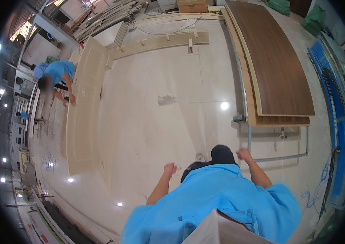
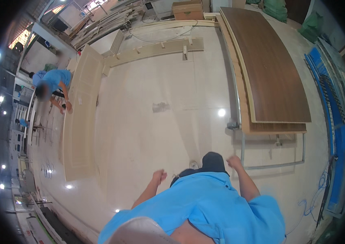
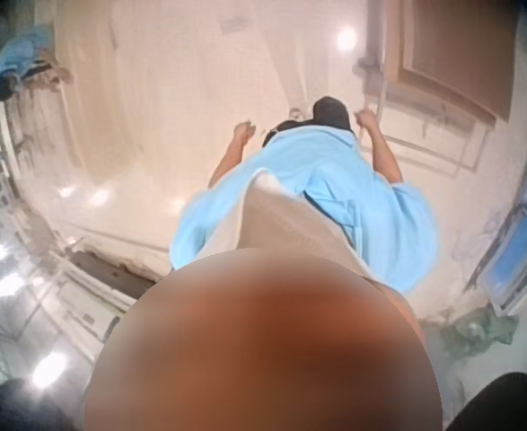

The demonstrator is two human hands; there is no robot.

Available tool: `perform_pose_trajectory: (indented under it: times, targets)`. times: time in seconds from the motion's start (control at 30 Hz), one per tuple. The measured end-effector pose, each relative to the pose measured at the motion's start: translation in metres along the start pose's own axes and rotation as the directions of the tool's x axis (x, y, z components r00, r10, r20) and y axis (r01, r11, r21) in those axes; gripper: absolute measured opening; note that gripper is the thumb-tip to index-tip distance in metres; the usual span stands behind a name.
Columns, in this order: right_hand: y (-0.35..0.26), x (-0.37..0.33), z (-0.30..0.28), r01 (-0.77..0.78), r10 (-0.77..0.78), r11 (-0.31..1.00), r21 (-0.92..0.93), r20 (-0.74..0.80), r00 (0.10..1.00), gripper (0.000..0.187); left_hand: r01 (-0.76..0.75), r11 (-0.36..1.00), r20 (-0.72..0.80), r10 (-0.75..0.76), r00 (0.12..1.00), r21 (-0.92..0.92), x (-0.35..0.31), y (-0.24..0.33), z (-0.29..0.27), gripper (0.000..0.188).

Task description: The person uses a blue air nozzle to blow sawdust off a large machine and a wooden board. Then the person picks up a long wooden plank, carries it to a table saw, and cuts it into smaller pieces.

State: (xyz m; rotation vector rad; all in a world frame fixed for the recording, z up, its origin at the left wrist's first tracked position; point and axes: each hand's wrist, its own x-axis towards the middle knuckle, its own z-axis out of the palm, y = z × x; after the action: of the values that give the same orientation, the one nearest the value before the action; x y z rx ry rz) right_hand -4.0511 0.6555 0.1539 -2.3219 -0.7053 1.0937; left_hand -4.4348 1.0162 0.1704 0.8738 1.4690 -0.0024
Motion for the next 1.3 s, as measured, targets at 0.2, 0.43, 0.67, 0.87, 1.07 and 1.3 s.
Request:
perform_pose_trajectory:
  times: [0.2,0.43,0.67,0.87,1.07,1.3]
  targets:
    - [0.078,0.015,0.005,-0.575,0.615,0.67,0.47,0.084,0.784,0.016,-0.417,0.907,0.331,0.377,0.865,0.056,0.102,0.349,0.127,0.015]
    - [0.035,0.245,-0.128,-0.391,0.474,0.324,0.861,0.21,0.855,0.02,-0.258,0.946,0.211,0.217,0.953,0.194,0.175,0.529,0.257,0.021]
    - [-0.251,0.586,-0.482,0.059,0.054,0.975,0.216,-0.483,0.874,0.026,0.128,0.982,0.059,-0.137,0.989,0.139,0.247,0.535,0.25,0.016]
    - [-0.441,0.813,-0.622,0.318,-0.198,0.907,0.277,-0.387,0.9,0.039,0.331,0.928,-0.161,-0.305,0.938,0.17,0.309,0.616,0.301,0.027]
    - [-0.448,0.966,-0.688,0.193,-0.202,0.975,-0.107,-0.082,0.976,0.041,0.187,0.937,0.052,-0.18,0.982,-0.294,0.45,0.871,0.424,0.031]
    - [-0.323,1.014,-0.767,-0.243,0.602,0.429,0.87,-0.074,0.795,0.037,-0.544,0.834,0.189,0.55,0.813,-0.087,0.465,1.314,0.578,0.037]
